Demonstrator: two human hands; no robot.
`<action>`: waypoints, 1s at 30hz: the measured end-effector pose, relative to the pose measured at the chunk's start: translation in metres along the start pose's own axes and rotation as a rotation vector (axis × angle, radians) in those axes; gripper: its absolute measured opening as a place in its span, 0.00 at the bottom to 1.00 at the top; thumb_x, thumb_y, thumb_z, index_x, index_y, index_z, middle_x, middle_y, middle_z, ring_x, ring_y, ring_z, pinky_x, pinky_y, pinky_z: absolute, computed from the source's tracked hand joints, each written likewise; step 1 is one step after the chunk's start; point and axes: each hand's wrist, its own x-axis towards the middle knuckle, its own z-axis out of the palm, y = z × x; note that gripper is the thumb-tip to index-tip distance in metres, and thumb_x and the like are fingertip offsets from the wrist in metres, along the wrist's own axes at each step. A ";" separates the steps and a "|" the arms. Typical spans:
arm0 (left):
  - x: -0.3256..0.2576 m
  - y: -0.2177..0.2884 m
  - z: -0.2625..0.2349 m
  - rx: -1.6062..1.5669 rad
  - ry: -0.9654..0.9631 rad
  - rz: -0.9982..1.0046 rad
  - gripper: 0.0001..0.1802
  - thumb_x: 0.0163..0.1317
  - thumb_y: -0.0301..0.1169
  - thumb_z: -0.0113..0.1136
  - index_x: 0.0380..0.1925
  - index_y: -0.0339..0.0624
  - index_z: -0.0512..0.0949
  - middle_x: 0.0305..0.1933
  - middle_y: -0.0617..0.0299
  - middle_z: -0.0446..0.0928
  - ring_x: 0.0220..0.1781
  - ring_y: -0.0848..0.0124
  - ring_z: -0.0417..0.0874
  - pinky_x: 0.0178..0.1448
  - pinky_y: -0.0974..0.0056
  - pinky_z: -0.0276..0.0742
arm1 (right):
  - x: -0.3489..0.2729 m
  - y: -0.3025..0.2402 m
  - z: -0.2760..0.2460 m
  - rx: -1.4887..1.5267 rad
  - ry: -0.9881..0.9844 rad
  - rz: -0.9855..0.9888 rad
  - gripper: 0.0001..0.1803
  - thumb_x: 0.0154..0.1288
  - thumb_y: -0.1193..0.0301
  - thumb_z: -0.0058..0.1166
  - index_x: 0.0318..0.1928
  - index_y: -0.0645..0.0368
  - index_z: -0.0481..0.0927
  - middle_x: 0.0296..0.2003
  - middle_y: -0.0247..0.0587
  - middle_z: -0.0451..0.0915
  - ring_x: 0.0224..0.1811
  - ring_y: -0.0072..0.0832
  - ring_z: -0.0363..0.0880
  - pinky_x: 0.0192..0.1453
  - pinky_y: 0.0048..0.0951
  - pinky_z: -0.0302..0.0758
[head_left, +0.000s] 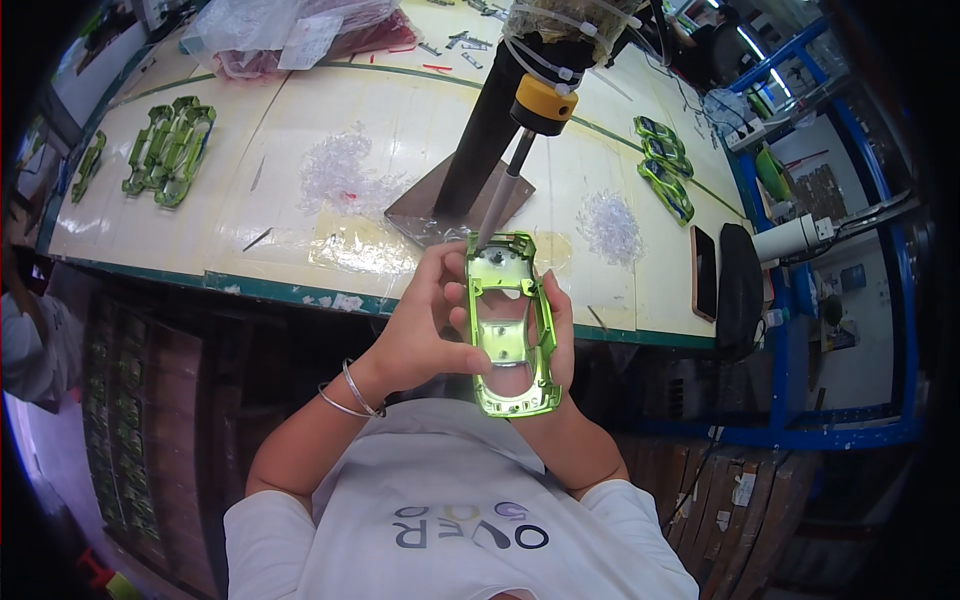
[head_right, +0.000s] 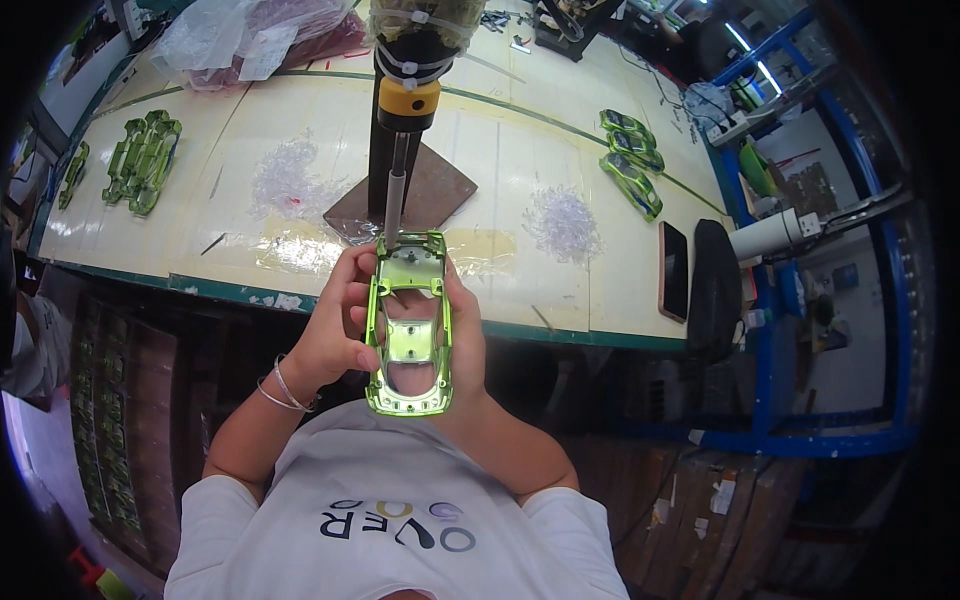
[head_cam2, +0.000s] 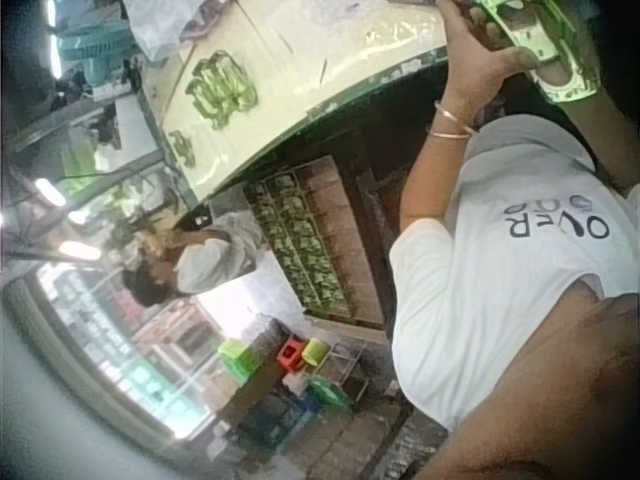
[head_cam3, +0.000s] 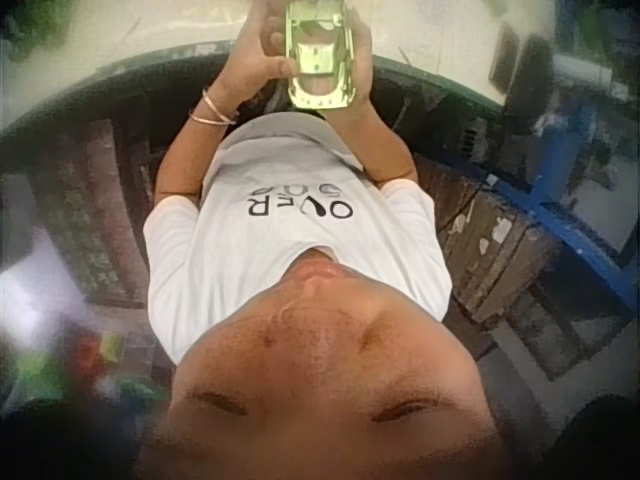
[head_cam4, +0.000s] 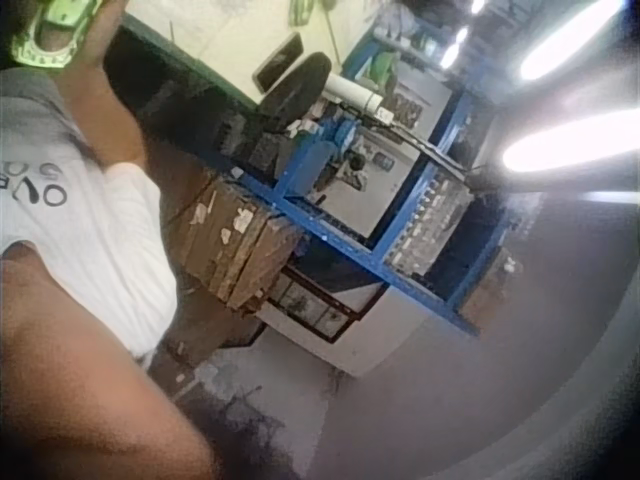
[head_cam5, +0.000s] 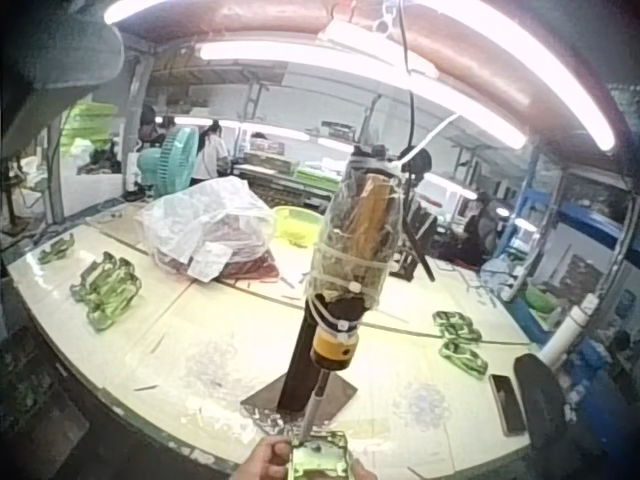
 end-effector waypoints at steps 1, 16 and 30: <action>0.000 0.002 0.000 -0.009 0.002 -0.011 0.55 0.25 0.34 0.75 0.55 0.40 0.51 0.47 0.62 0.59 0.52 0.71 0.62 0.58 0.66 0.58 | 0.000 0.000 0.001 -0.042 0.001 0.002 0.32 0.63 0.52 0.27 0.54 0.69 0.60 0.46 0.56 0.69 0.38 0.38 0.75 0.43 0.33 0.75; -0.001 0.020 0.008 0.098 0.019 -0.137 0.53 0.29 0.39 0.74 0.53 0.34 0.51 0.49 0.52 0.63 0.49 0.70 0.66 0.53 0.67 0.64 | -0.013 0.002 0.012 -0.359 0.080 -0.085 0.33 0.62 0.47 0.25 0.52 0.63 0.62 0.43 0.51 0.71 0.37 0.32 0.74 0.40 0.30 0.73; -0.002 0.013 0.010 0.312 0.059 -0.006 0.54 0.31 0.40 0.73 0.54 0.32 0.49 0.50 0.48 0.62 0.44 0.67 0.70 0.47 0.65 0.69 | -0.006 -0.006 -0.006 -0.378 0.182 -0.117 0.33 0.57 0.45 0.31 0.52 0.58 0.60 0.21 0.47 0.71 0.15 0.30 0.69 0.15 0.26 0.68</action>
